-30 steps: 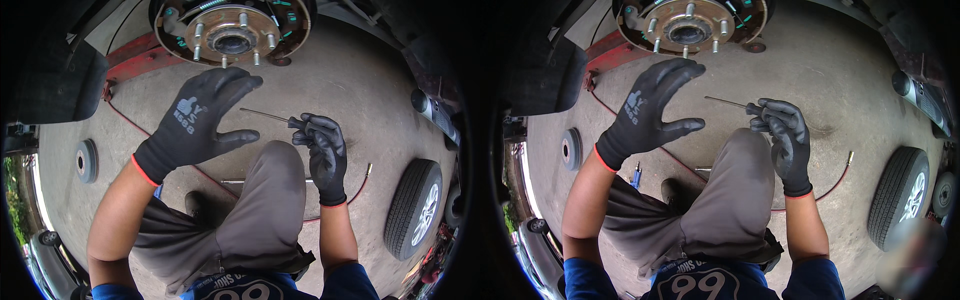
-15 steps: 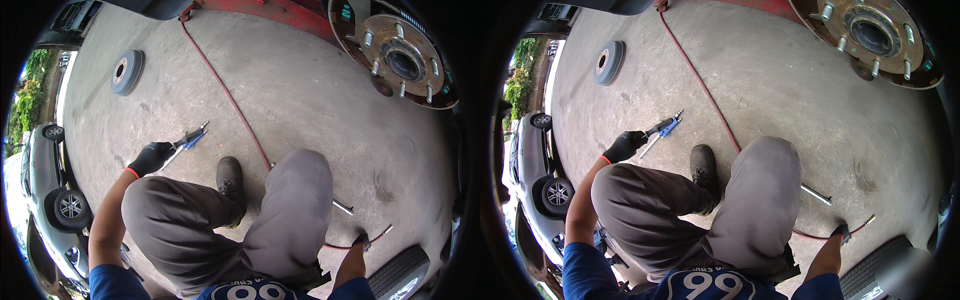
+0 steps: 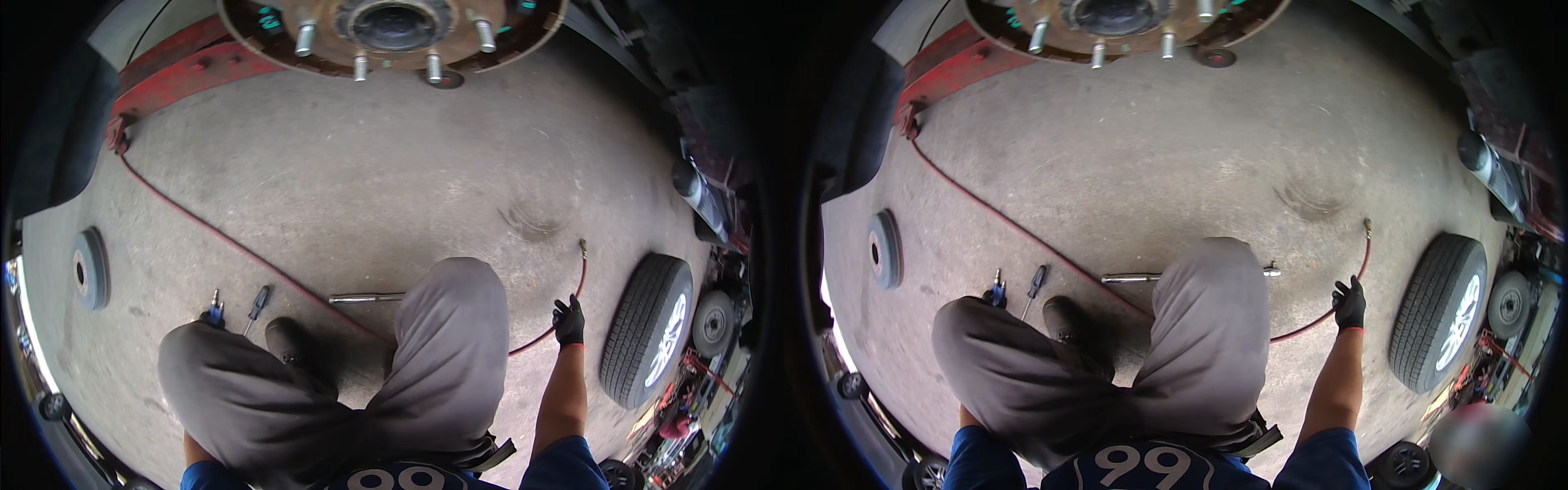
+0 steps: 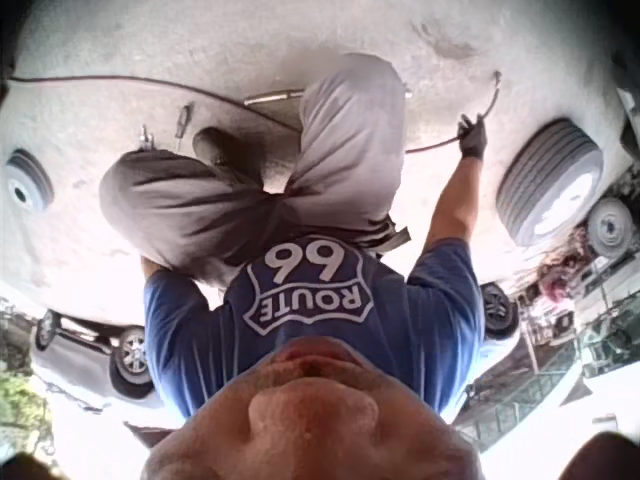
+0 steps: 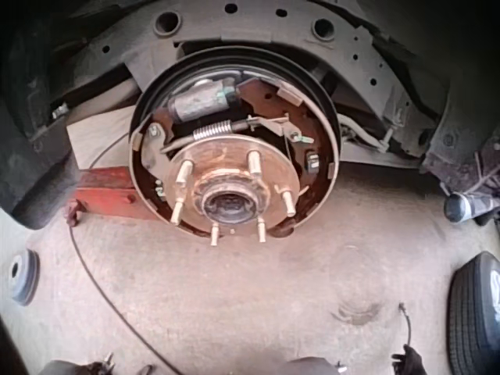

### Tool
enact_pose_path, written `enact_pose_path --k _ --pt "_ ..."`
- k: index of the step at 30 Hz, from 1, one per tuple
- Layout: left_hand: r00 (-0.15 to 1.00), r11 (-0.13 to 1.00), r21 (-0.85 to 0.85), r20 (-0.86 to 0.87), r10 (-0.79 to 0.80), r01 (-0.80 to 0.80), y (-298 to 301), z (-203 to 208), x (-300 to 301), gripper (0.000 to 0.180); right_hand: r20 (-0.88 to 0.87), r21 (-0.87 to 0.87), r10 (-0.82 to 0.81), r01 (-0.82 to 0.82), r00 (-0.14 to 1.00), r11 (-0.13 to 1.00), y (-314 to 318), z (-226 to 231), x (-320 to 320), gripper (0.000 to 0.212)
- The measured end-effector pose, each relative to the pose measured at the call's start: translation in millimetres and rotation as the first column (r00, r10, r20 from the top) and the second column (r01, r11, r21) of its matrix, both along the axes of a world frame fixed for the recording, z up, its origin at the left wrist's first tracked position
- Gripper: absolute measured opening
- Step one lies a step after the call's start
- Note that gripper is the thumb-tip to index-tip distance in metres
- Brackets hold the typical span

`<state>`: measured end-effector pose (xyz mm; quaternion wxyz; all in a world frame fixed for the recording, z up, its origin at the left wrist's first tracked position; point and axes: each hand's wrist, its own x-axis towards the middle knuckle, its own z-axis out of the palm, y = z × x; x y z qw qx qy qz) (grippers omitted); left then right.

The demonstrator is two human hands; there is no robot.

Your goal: The person cleans a brake rotor with compressed air, then cleans the brake assembly on the car hub. They install the cleaned rotor onto the hub and mount a tire onto the wheel studs.

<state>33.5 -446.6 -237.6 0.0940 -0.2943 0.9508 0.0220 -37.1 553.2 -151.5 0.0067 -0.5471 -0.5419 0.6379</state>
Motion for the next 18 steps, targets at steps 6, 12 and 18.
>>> enact_pose_path --k 6,12,18 --pt "0.995 0.996 0.076 0.091 0.036 -0.043 -33 9 -5 0.041 -0.069 0.116 0.079 -0.071 0.995 0.991 -32 63 -75 0.027" --pt "0.991 0.984 0.149 -0.109 -0.077 0.092 -43 85 -9 0.045 -0.27 0.18 0.482 -0.449 0.833 0.876 -72 150 -31 0.021" --pt "0.872 0.908 0.013 -0.284 -0.399 0.419 25 304 -136 0.03 -0.241 0.327 0.75 -0.676 0.616 0.66 -123 231 -156 0.046"
